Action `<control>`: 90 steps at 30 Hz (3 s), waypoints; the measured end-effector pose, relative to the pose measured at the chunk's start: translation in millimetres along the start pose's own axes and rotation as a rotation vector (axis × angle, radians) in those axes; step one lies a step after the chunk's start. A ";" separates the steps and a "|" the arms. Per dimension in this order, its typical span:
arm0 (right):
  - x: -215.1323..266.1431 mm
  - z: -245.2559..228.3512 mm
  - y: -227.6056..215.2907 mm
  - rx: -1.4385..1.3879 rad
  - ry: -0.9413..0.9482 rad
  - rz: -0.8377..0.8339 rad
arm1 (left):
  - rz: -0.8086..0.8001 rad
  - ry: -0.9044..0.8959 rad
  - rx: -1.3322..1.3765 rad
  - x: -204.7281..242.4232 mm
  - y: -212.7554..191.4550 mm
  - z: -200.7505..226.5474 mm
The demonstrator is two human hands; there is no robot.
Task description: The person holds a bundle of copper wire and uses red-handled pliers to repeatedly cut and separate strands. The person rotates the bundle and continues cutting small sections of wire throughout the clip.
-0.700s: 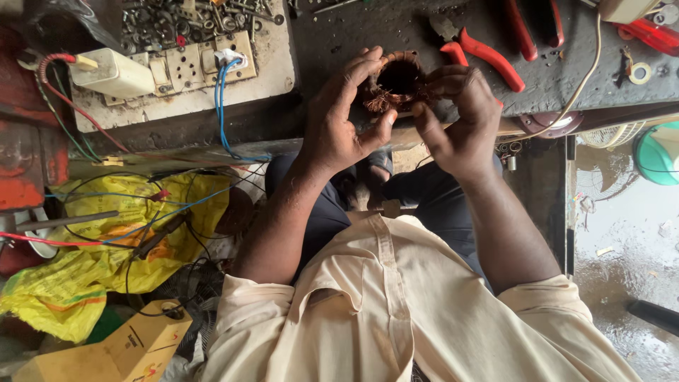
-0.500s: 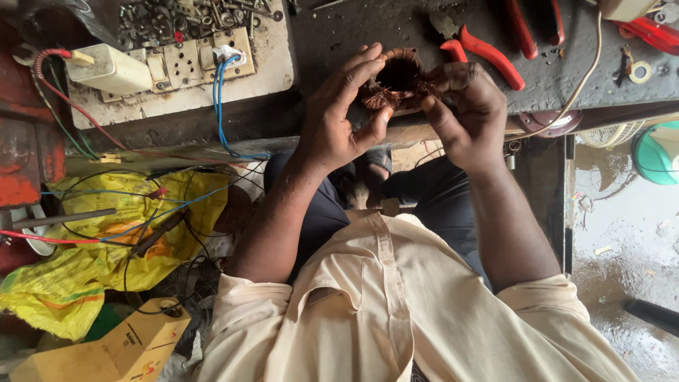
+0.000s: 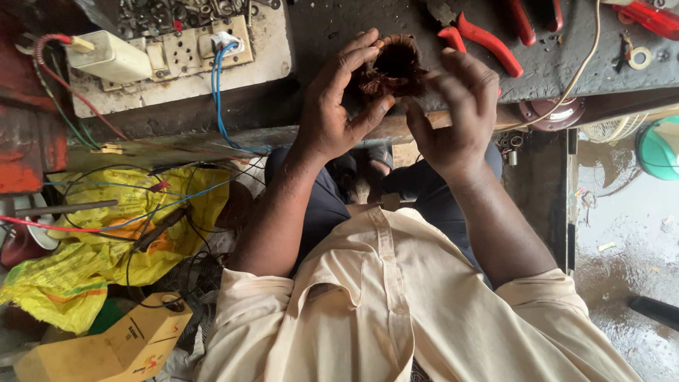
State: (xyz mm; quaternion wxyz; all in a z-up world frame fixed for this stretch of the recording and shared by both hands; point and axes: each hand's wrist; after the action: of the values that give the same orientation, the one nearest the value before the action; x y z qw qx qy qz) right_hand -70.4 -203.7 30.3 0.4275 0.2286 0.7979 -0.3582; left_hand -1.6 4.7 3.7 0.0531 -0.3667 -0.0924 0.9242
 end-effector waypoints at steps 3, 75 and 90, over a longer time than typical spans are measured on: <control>-8.6 0.0 2.7 0.011 -0.137 -0.091 | -0.004 -0.021 0.038 -0.9 -1.7 2.4; 16.1 34.4 8.4 -0.410 0.182 -0.044 | -0.020 -0.031 -0.155 -1.3 6.7 -1.6; -11.8 65.8 -55.4 0.362 -0.029 -0.331 | 0.048 0.126 -0.186 2.2 7.1 -13.7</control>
State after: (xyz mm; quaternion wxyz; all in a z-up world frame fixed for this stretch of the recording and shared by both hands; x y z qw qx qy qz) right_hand -67.3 -290.3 36.3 0.3265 0.1623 0.7412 -0.5636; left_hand 5.9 -0.1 -9.0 0.0024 -0.4294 -0.1652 0.8878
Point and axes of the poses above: each hand's wrist, its own x-axis away from the middle knuckle, its own y-axis out of the palm, z = x × y, and after that the axes turned 13 degrees about z, right-handed
